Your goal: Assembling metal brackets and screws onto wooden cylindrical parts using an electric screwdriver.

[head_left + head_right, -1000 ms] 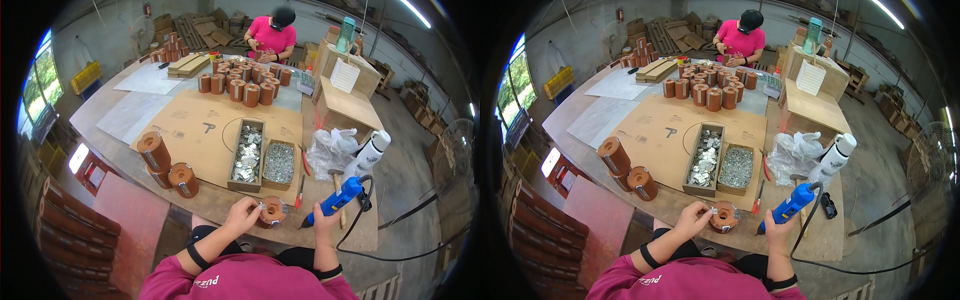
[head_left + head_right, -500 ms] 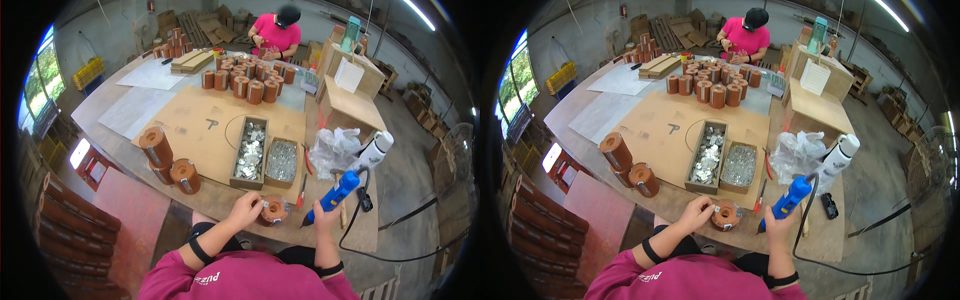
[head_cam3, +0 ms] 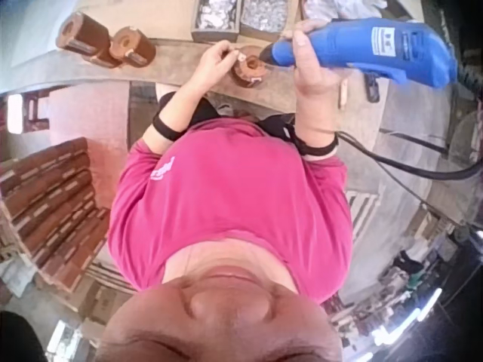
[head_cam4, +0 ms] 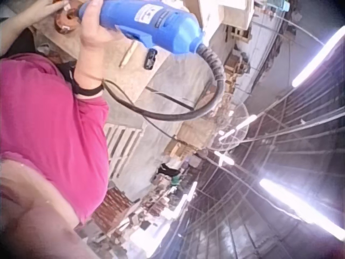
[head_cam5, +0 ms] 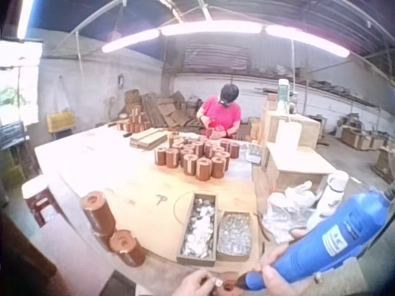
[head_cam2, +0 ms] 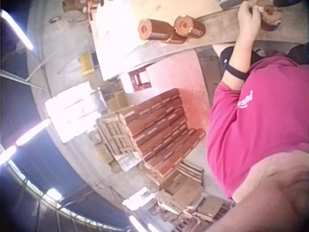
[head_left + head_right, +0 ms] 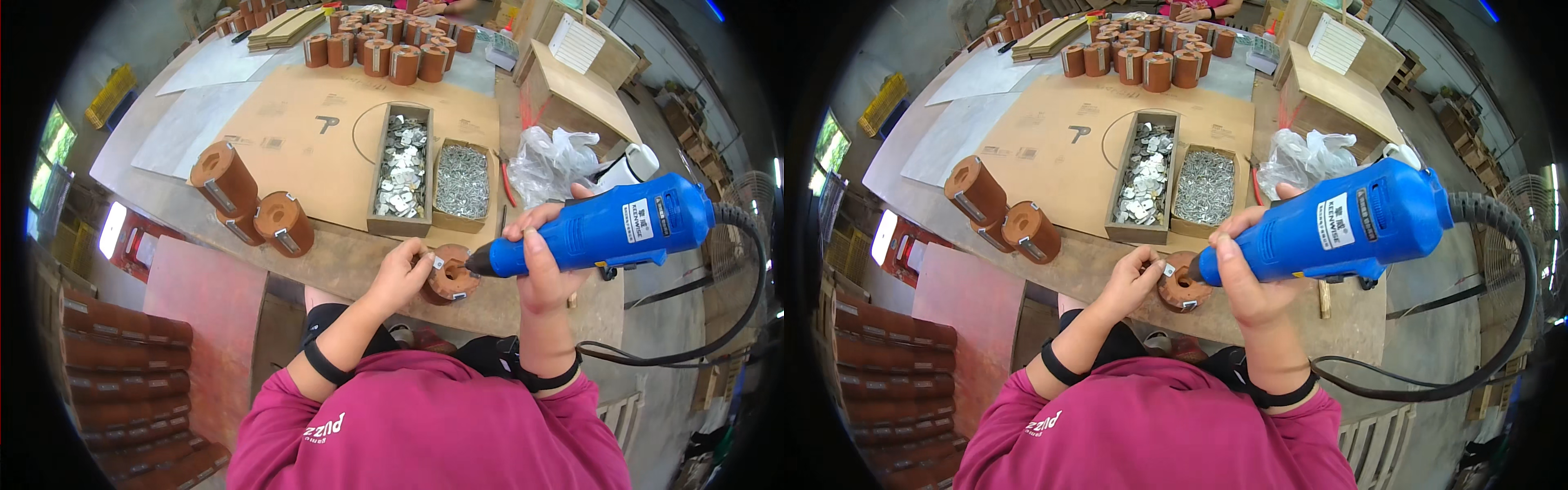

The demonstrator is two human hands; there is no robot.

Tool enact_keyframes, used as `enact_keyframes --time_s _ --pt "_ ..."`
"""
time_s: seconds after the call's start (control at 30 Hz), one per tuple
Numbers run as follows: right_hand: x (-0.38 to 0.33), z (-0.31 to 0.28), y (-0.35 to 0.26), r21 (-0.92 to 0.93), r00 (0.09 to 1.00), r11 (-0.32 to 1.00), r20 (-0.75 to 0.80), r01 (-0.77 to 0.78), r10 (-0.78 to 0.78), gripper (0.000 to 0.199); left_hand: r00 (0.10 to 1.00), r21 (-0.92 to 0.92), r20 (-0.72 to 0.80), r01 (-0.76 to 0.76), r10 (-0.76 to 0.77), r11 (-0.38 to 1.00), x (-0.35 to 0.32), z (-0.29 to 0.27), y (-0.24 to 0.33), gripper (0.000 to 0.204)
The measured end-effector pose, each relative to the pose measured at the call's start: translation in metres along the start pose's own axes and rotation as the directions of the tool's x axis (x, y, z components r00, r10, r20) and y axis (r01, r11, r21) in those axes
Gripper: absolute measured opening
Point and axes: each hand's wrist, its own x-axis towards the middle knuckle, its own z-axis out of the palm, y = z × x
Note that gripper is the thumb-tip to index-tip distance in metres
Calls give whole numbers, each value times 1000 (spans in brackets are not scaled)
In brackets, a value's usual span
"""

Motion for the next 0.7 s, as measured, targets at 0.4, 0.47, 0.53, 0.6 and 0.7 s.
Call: enact_keyframes --time_s 0.4,0.47,0.53,0.6,0.7 --pt "-2 9 28 -97 1000 995 -4 4 -5 59 998 -135 18 62 -60 989 -3 3 -4 13" --pt "-2 11 29 -72 1000 997 -12 -4 3 59 998 -86 2 67 -67 994 -2 3 -6 16" --pt "-2 10 31 -105 1000 994 14 4 -2 59 997 -104 5 81 -81 991 -2 3 -2 17" --pt "-2 9 31 -137 999 990 41 12 -6 59 995 -123 7 95 -95 988 -2 4 -2 17" --pt "-2 10 31 -112 999 994 41 2 2 59 998 -122 -11 60 -62 991 -2 5 -6 18"
